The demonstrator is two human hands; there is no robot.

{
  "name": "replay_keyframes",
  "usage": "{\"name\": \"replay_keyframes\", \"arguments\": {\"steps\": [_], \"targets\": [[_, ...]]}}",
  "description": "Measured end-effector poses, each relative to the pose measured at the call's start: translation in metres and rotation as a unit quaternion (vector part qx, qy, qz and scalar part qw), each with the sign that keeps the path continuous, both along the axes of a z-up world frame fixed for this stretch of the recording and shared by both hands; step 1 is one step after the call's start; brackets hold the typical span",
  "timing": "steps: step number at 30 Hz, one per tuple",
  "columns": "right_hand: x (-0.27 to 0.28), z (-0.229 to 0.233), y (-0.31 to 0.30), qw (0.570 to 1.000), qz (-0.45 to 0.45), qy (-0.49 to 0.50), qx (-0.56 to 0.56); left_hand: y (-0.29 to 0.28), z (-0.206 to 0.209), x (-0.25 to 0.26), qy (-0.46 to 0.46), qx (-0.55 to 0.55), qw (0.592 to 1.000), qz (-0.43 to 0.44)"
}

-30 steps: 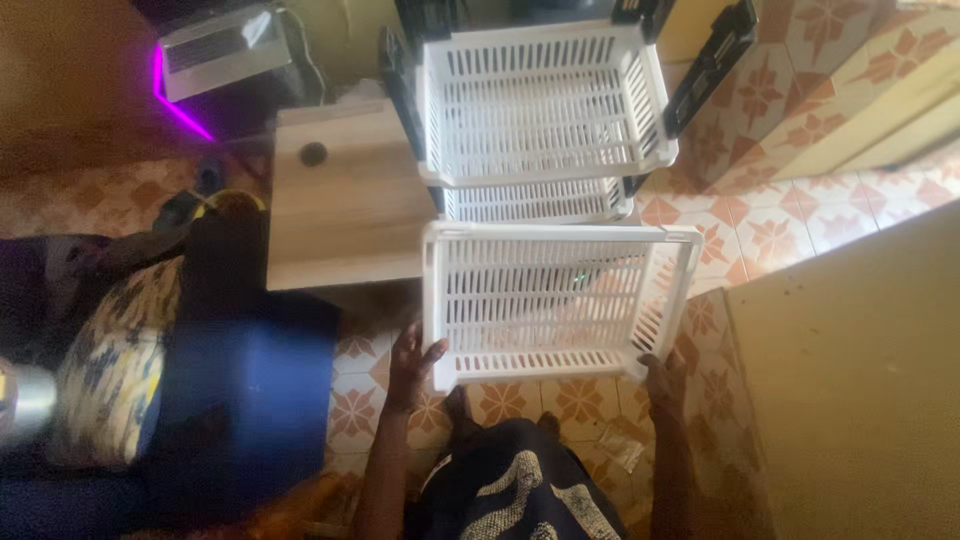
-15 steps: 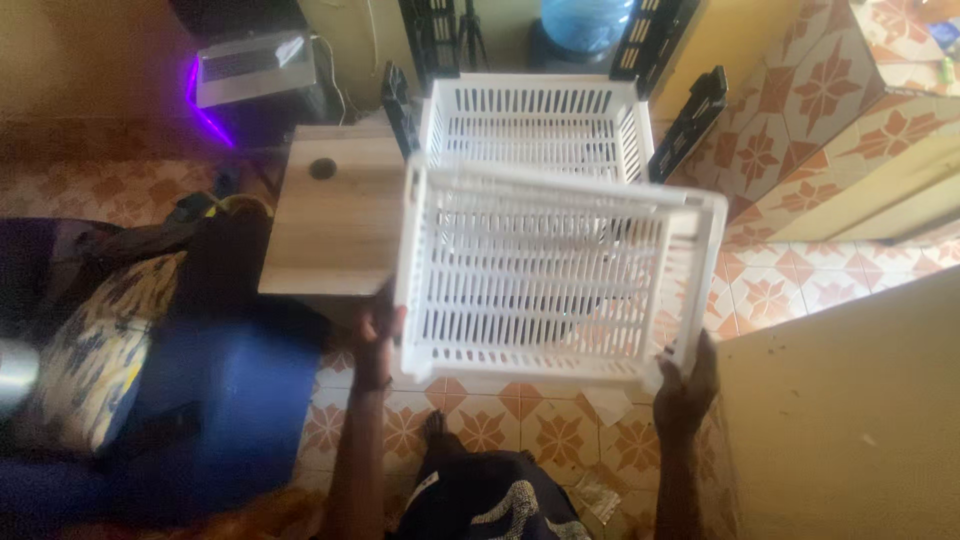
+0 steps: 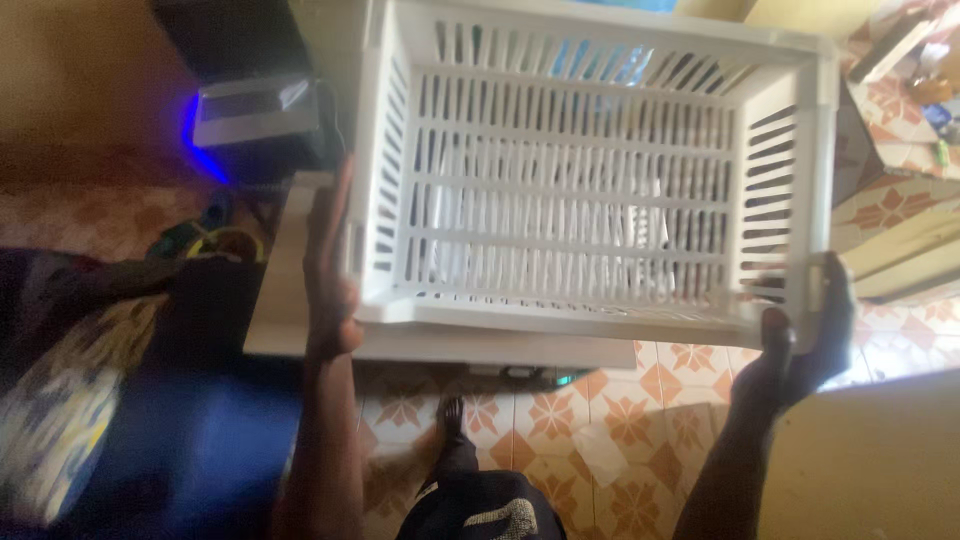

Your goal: The person assembles a three-tier plastic storage rack by hand. They attach black plastic side supports to white plastic baskets, then stack the baskets vertically to form a complete rack.

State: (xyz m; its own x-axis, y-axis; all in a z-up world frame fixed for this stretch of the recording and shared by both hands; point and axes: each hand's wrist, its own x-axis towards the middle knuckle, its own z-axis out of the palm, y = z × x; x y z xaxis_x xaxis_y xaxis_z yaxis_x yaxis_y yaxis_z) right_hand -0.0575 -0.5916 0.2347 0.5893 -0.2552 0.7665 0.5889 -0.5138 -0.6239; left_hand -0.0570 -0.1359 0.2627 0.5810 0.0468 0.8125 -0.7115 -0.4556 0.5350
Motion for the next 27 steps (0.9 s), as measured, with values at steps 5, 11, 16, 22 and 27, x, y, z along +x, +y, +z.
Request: {"name": "replay_keyframes", "arguments": {"steps": [5, 11, 16, 22, 27], "targets": [[0.058, 0.032, 0.02, 0.987, -0.131, -0.023, -0.093, 0.005, 0.018, 0.066, 0.021, -0.014, 1.0, -0.006], [0.096, 0.039, 0.048, 0.989, -0.138, 0.032, -0.047, 0.017, 0.021, 0.109, 0.062, 0.004, 0.998, 0.0], [0.11, 0.034, 0.038, 0.983, -0.161, 0.024, -0.083, 0.015, 0.032, 0.122, 0.084, -0.014, 0.996, -0.019], [0.13, 0.006, -0.005, 0.988, -0.138, 0.053, -0.033, 0.001, 0.038, 0.123, 0.111, -0.064, 0.991, -0.028], [0.13, 0.009, -0.008, 0.984, -0.139, 0.112, 0.006, -0.011, 0.039, 0.121, 0.135, -0.074, 0.988, -0.027]]}}
